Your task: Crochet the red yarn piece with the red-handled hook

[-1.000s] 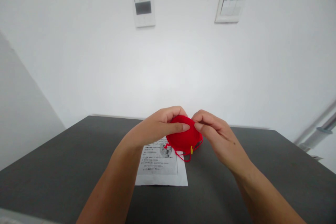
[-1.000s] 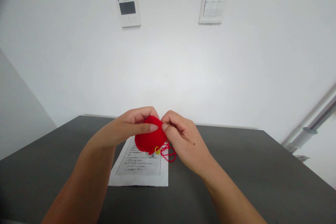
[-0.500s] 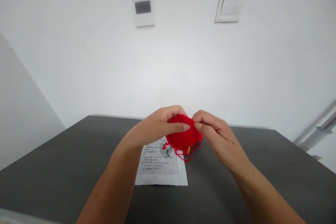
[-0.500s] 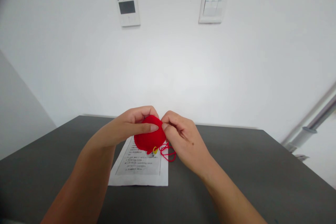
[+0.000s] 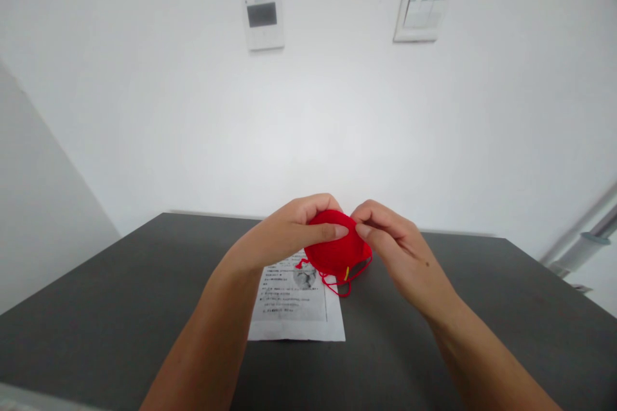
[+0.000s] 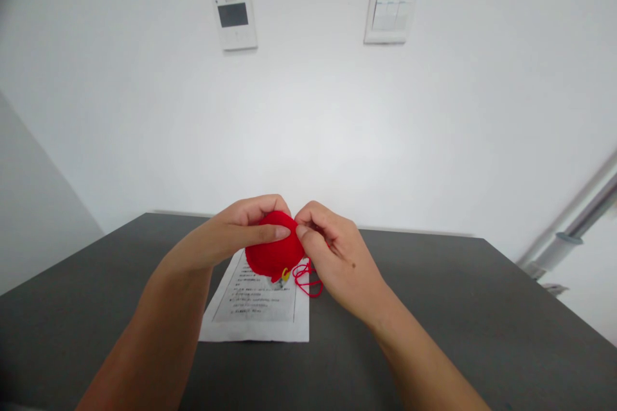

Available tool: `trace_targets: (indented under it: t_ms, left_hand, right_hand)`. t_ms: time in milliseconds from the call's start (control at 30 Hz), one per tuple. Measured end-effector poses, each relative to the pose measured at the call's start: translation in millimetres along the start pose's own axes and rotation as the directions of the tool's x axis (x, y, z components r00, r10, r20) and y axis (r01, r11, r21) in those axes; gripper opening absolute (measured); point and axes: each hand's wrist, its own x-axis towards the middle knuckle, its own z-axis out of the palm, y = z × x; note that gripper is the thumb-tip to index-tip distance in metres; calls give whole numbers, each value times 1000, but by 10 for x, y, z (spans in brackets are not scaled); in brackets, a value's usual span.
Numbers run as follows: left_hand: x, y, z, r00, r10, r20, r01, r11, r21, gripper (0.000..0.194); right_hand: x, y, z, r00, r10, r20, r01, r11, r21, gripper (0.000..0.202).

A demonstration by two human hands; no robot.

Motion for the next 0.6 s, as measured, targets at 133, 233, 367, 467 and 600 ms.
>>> trace_targets:
  t_ms: [133,233,367,467,600]
  left_hand:
    - [0,10,10,1000,10,-1,-10,1000,8,23]
    - [1,21,17,1000,9,10,-10,1000,17,22]
    - [1,23,15,1000,3,23,-4,1000,15,21]
    - [-3,15,7,1000,-1,29,0,1000,5,20]
    - [-9,13,1,1000,-9,28,9,1000,1,21]
  right_hand:
    - [-9,3,1,1000,-2,2,2,1000,1,17]
    - [-16,10,-5,1000,-7,6,7,1000,9,18]
    - [-6,19,-8,1000,5,17,-6,999,38,17]
    - [6,16,0,1000,16,21,-17,999,49,17]
    - [7,-2,5,999,31,26,-32,999,42,17]
